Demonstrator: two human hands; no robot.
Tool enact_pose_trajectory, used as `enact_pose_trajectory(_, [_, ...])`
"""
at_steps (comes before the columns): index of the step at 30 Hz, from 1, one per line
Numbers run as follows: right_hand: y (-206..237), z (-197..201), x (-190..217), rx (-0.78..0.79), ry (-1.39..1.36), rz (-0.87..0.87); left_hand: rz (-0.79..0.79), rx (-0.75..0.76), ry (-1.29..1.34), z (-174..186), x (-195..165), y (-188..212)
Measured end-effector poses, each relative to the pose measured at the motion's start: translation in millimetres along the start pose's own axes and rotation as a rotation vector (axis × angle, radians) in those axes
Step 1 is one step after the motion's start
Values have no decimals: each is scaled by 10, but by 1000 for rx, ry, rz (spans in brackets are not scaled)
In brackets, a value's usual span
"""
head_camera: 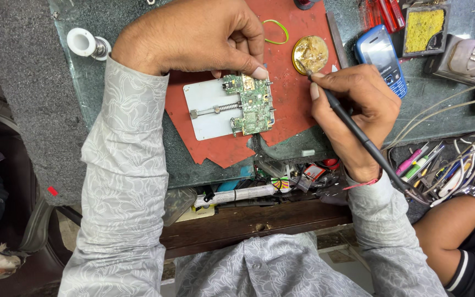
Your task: The person holds a mobile phone motherboard on the workbench with one hand and uses a soldering iron with the other to solder components on the board, repositioning and turning the board to work on different edges throughout the clip.
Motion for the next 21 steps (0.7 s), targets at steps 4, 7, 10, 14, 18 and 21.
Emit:
enact_pose_trajectory(4, [77,64,-77,-67,-152,-23,-8,-5,-7,4,-7,1])
enact_pose_trajectory(7, [186,101,-247,-165,-533,-157,10,4,-2,-1,-4,-5])
enact_pose_trajectory(10, [264,120,-331,-162,-751,-170,16,10,7,-7,-9,-15])
enact_pose_trajectory(14, [337,89,-460,-153,-978,-281,35,0,-8,2,-4,-10])
enact_pose_trajectory(18, [337,35,-495,-145,-1069,-349,24,-5,-26,0,-9,-11])
enact_pose_trajectory(21, [295,-15,-441,-130,-1039,-340,38,-10,-14,-20,14,-23])
Point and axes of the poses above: each hand's wrist, its own y-axis away from the middle knuckle, its own z-axis out of the back of the hand, x = y × z, the point moved 6 cm from there along -y, towards the middle knuckle, and after that the axes turned 14 degrees about -y, right-handed, at the moved point
